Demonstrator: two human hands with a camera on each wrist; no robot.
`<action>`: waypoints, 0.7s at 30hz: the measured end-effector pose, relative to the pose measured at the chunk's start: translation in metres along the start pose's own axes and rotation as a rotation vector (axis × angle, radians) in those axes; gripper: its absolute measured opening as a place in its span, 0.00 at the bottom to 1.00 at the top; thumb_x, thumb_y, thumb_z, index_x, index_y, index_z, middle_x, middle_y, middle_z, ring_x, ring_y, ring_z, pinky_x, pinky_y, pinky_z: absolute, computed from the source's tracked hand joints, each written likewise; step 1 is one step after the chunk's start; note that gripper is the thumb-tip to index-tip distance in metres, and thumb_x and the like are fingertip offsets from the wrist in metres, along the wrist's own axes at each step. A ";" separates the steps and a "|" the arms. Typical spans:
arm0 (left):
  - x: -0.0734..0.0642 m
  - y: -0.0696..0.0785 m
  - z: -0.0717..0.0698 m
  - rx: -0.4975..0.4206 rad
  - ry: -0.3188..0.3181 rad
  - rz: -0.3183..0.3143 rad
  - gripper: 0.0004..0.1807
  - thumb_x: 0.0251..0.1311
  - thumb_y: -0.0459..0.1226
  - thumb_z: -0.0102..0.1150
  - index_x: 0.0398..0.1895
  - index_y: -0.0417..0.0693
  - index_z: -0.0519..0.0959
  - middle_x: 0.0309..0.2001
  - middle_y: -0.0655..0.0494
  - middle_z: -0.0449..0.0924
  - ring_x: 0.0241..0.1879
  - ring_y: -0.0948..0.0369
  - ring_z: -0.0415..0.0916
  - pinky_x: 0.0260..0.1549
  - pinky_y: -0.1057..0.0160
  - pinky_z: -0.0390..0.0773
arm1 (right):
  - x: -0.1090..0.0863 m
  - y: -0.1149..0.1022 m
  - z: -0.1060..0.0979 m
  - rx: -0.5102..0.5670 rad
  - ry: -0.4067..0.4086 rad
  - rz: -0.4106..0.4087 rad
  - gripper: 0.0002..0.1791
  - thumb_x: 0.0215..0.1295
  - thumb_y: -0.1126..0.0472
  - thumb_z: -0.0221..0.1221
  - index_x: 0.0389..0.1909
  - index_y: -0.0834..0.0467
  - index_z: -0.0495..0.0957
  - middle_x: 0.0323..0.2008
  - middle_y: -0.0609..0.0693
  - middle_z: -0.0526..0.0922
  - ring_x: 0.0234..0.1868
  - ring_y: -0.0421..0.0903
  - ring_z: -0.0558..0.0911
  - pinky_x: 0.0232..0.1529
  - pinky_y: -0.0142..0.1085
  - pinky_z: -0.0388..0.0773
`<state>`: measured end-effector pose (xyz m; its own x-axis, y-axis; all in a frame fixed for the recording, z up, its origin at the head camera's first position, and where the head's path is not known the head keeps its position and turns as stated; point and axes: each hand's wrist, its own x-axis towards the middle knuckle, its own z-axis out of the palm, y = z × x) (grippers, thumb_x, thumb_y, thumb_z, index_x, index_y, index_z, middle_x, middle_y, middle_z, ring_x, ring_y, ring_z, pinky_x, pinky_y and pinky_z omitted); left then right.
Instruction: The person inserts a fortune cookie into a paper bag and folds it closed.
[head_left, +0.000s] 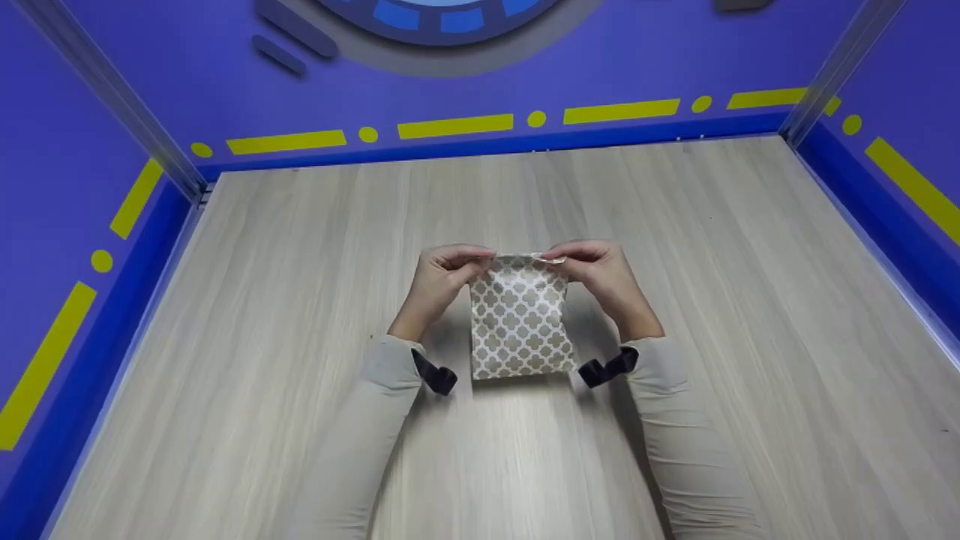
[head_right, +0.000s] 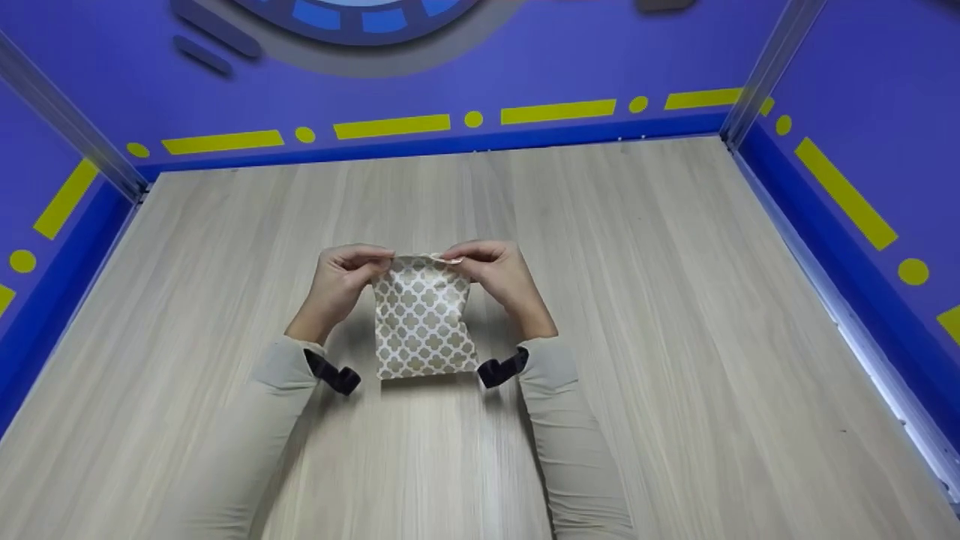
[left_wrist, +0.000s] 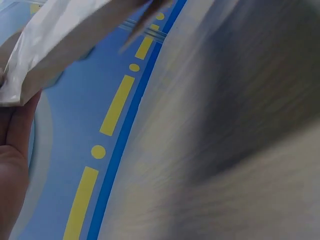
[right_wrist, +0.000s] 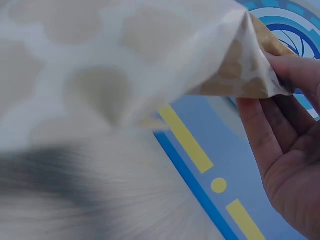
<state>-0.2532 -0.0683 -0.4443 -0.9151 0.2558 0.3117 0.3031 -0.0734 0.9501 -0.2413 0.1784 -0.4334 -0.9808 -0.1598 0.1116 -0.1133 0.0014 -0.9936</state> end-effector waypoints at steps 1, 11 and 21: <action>0.000 0.000 -0.002 0.007 -0.016 -0.006 0.08 0.57 0.26 0.61 0.39 0.32 0.83 0.32 0.66 0.86 0.30 0.68 0.79 0.31 0.71 0.76 | 0.000 0.000 0.000 0.006 -0.009 0.002 0.08 0.58 0.70 0.62 0.32 0.56 0.88 0.36 0.45 0.87 0.35 0.42 0.84 0.37 0.32 0.81; -0.003 0.006 -0.017 0.062 -0.175 -0.042 0.09 0.60 0.26 0.56 0.39 0.38 0.85 0.38 0.54 0.85 0.28 0.66 0.75 0.30 0.70 0.76 | 0.001 0.003 -0.008 0.005 -0.162 0.037 0.10 0.58 0.70 0.63 0.34 0.53 0.86 0.34 0.46 0.86 0.31 0.40 0.82 0.34 0.30 0.80; -0.006 0.007 -0.024 0.109 -0.241 -0.074 0.09 0.61 0.31 0.58 0.41 0.35 0.83 0.37 0.57 0.85 0.31 0.66 0.77 0.34 0.67 0.77 | 0.005 0.004 -0.016 -0.082 -0.291 0.076 0.12 0.58 0.65 0.66 0.43 0.61 0.83 0.28 0.46 0.85 0.29 0.39 0.82 0.33 0.31 0.80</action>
<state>-0.2517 -0.0936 -0.4393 -0.8500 0.4795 0.2180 0.2767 0.0545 0.9594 -0.2495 0.1935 -0.4368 -0.9016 -0.4323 0.0152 -0.0655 0.1018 -0.9926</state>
